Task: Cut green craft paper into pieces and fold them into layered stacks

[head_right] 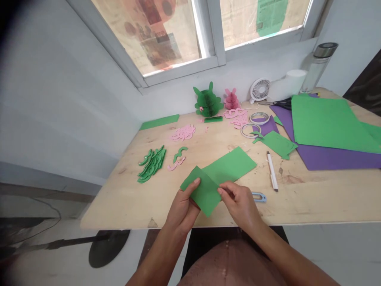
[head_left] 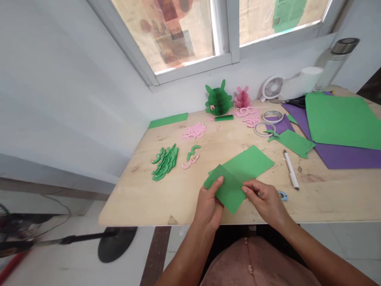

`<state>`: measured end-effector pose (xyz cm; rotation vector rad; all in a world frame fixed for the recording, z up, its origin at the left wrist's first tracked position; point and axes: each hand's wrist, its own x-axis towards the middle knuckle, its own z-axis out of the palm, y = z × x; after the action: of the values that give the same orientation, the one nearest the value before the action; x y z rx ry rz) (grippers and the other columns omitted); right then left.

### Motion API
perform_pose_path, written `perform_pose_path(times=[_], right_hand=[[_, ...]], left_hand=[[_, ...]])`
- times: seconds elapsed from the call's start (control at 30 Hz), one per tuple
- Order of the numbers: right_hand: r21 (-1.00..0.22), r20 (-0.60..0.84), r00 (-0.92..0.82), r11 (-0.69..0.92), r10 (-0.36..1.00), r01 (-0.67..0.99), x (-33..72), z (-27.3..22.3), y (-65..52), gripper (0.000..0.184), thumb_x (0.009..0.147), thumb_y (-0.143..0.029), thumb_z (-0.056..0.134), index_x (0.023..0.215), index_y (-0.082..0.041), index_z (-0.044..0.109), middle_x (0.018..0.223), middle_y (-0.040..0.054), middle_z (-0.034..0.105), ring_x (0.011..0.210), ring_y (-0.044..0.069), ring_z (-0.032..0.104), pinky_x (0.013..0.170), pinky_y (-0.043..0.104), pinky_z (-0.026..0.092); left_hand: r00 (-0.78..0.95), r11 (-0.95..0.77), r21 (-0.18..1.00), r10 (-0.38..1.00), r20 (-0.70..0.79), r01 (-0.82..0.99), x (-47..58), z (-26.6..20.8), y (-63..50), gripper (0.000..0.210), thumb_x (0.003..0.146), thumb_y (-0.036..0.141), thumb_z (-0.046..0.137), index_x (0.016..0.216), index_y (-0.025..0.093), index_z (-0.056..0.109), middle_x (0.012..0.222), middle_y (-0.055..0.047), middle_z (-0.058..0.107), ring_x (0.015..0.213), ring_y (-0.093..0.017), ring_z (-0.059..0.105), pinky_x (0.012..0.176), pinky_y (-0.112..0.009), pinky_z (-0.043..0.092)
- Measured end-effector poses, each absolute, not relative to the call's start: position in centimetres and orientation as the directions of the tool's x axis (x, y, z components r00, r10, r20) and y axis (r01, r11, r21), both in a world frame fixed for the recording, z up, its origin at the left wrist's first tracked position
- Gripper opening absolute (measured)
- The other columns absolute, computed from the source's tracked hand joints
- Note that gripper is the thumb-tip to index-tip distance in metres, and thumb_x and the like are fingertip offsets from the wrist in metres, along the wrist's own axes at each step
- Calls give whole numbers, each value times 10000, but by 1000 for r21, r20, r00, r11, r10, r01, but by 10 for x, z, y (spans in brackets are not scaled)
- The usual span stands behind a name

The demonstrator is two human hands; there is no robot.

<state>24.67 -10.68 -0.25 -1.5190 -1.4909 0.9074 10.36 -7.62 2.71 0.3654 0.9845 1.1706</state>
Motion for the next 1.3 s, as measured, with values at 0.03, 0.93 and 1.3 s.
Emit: perform_pose_path(times=[0.03, 0.93, 1.3], right_hand=[[-914, 33, 46, 11, 998, 406, 247, -3, -107, 301, 870, -415, 472, 777, -183, 640, 595, -8, 588, 547, 136, 525, 512, 234, 390], [-856, -4, 92, -51, 996, 514, 306, -17, -106, 304, 807, -430, 479, 670, -188, 600, 562, -11, 557, 555, 145, 513, 532, 243, 374], [-752, 64, 138, -43, 988, 658, 256, -16, -86, 241, 772, -314, 474, 577, -204, 562, 550, 4, 605, 547, 152, 535, 528, 244, 315]], left_hand=[[55, 396, 706, 889, -454, -588, 102, 26, -76, 342, 633, 198, 774, 955, 122, 686, 958, -96, 715, 863, -209, 670, 793, -309, 539], [237, -148, 595, 969, -75, 790, 41, -11, 5, 306, 728, 161, 573, 1020, 180, 662, 846, -37, 678, 817, -186, 619, 765, -300, 444], [263, -108, 574, 945, -194, 811, 47, -13, 12, 213, 827, 333, 597, 881, 131, 637, 853, -31, 663, 800, -153, 618, 775, -348, 483]])
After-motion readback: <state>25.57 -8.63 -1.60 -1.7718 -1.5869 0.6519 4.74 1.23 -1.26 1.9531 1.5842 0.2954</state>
